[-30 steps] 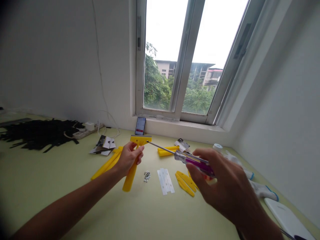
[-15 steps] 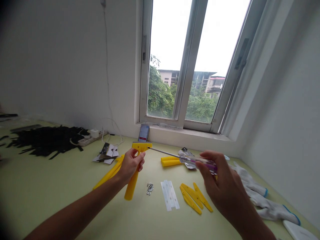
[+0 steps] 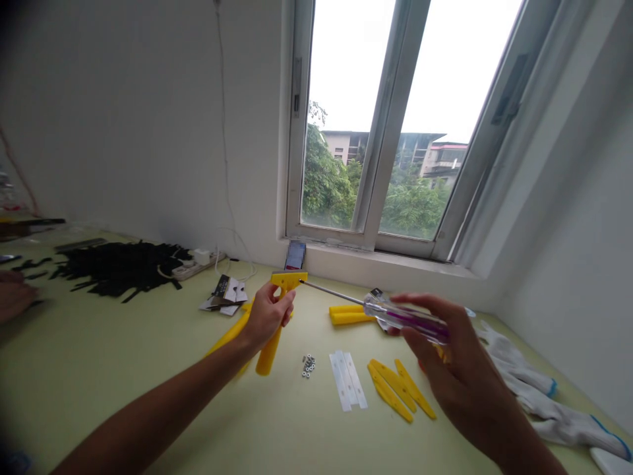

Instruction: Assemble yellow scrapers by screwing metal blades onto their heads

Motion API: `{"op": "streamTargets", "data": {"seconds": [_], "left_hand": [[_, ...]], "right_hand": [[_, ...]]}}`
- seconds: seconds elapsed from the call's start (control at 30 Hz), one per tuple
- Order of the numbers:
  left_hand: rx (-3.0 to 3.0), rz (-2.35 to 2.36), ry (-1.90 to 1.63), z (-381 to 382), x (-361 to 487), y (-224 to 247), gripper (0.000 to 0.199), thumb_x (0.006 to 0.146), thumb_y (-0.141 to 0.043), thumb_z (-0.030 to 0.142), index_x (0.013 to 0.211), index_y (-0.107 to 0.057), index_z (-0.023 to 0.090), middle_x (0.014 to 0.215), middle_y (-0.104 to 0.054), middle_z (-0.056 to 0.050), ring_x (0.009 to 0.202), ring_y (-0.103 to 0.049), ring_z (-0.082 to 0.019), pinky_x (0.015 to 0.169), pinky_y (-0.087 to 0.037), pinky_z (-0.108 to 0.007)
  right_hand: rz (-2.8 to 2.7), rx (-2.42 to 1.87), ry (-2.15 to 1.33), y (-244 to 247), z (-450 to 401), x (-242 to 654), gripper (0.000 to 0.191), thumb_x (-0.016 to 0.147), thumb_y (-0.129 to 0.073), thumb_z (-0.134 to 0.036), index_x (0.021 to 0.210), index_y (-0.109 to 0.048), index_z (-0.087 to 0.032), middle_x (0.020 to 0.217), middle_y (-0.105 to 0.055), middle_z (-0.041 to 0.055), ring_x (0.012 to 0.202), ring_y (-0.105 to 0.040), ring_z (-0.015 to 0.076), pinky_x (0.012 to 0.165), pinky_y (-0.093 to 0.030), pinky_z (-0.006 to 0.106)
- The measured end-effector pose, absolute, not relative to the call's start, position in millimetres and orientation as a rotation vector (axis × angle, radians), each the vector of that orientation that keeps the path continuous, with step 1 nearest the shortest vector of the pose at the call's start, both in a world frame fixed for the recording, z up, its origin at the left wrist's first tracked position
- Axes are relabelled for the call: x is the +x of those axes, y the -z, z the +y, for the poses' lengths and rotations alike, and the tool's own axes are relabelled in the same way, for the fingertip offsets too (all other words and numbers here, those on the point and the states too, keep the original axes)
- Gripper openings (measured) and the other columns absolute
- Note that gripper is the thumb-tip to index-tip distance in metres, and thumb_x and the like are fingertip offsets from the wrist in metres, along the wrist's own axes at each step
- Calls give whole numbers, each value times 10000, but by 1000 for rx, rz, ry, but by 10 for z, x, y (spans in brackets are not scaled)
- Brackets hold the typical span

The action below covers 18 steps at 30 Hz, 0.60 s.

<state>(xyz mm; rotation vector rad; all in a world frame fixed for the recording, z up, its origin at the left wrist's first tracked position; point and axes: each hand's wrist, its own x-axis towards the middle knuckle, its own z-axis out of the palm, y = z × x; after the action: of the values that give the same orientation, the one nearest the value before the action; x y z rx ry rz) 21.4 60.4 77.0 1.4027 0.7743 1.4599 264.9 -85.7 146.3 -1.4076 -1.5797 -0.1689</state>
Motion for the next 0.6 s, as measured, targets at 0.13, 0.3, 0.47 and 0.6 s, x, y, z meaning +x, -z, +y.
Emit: {"op": "streamTargets", "data": {"seconds": [0.13, 0.3, 0.47, 0.6], "left_hand": [[1402, 762, -1460, 593, 201, -794, 292, 775, -652, 417, 897, -529, 181, 476, -439, 87, 351, -392, -61, 347, -308, -161], [1365, 765, -1469, 592, 209, -774, 322, 751, -671, 435, 899, -549, 176, 472, -446, 82, 350, -390, -61, 344, -295, -159], [1392, 798, -1451, 579, 227, -753, 289, 777, -644, 417, 903, -539, 178, 470, -454, 80, 344, -387, -64, 341, -294, -164], [1445, 793, -1445, 561, 221, -761, 282, 790, -638, 409, 921, -543, 178, 485, -449, 77, 360, -396, -67, 349, -297, -165]], "right_hand": [[-1471, -1567, 201, -1456, -871, 2633, 429, 860, -464, -604, 1112, -503, -259, 823, -680, 64, 633, -671, 242, 537, -552, 364], [-1568, -1470, 210, -1414, -875, 2636, 400, 847, -516, -570, 1113, -523, -271, 829, -692, 49, 652, -675, 230, 539, -550, 332], [-1568, -1360, 111, -1404, -811, 2664, 438, 835, -552, -556, 1145, -503, -250, 1076, -679, 100, 834, -693, 242, 616, -575, 321], [-1375, -1448, 169, -1424, -766, 2695, 318, 879, -520, -525, 985, -551, -227, 751, -676, 43, 601, -661, 198, 485, -545, 281]]}}
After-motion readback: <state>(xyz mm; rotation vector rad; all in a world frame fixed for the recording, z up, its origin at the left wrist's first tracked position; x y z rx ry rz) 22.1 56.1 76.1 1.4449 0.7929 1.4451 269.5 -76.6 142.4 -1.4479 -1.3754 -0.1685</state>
